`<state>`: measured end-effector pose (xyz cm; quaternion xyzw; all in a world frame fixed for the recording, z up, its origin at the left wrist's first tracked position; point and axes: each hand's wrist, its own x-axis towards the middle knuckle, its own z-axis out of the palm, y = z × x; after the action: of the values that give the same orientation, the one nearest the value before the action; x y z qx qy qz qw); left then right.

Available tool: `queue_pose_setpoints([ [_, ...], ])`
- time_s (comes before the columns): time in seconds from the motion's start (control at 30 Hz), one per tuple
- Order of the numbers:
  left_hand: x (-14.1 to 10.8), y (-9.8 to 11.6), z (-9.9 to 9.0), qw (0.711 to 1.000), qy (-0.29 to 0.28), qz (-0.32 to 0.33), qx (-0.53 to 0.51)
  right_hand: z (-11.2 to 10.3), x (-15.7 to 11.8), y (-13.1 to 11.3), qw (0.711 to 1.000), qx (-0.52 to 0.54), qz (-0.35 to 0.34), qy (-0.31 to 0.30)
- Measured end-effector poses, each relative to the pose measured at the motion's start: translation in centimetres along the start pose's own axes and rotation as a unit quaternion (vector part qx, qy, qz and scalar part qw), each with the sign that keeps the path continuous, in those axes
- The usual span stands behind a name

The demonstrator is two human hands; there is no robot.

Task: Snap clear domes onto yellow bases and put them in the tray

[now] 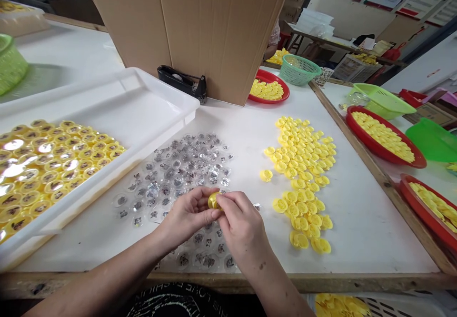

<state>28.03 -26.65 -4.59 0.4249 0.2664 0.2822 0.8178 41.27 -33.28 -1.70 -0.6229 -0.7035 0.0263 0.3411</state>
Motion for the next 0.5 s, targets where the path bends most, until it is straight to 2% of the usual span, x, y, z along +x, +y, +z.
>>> queue_pose_setpoints([
  [0.1,0.0,0.3,0.0,1.000,-0.002,0.012,0.020,-0.3,-0.1,0.4,0.997,0.061,0.034,-0.017],
  [0.17,-0.1,0.4,-0.1,0.999,-0.013,0.025,0.030,-0.6,-0.1,1.0,0.988,0.123,0.091,-0.035],
  [0.27,0.0,0.3,-0.3,0.997,-0.015,0.051,0.055,-0.6,-0.2,2.0,0.945,0.251,0.196,-0.069],
  [0.33,0.1,0.0,-0.5,0.995,-0.014,0.064,0.073,-0.3,-0.3,2.3,0.914,0.316,0.239,-0.089],
  [0.4,0.3,-0.2,-0.6,0.994,-0.007,0.068,0.090,0.2,-0.5,2.4,0.902,0.335,0.258,-0.093],
  [0.5,0.3,-0.2,-0.6,0.987,0.026,0.064,0.142,0.7,-0.9,2.3,0.906,0.322,0.261,-0.081],
])
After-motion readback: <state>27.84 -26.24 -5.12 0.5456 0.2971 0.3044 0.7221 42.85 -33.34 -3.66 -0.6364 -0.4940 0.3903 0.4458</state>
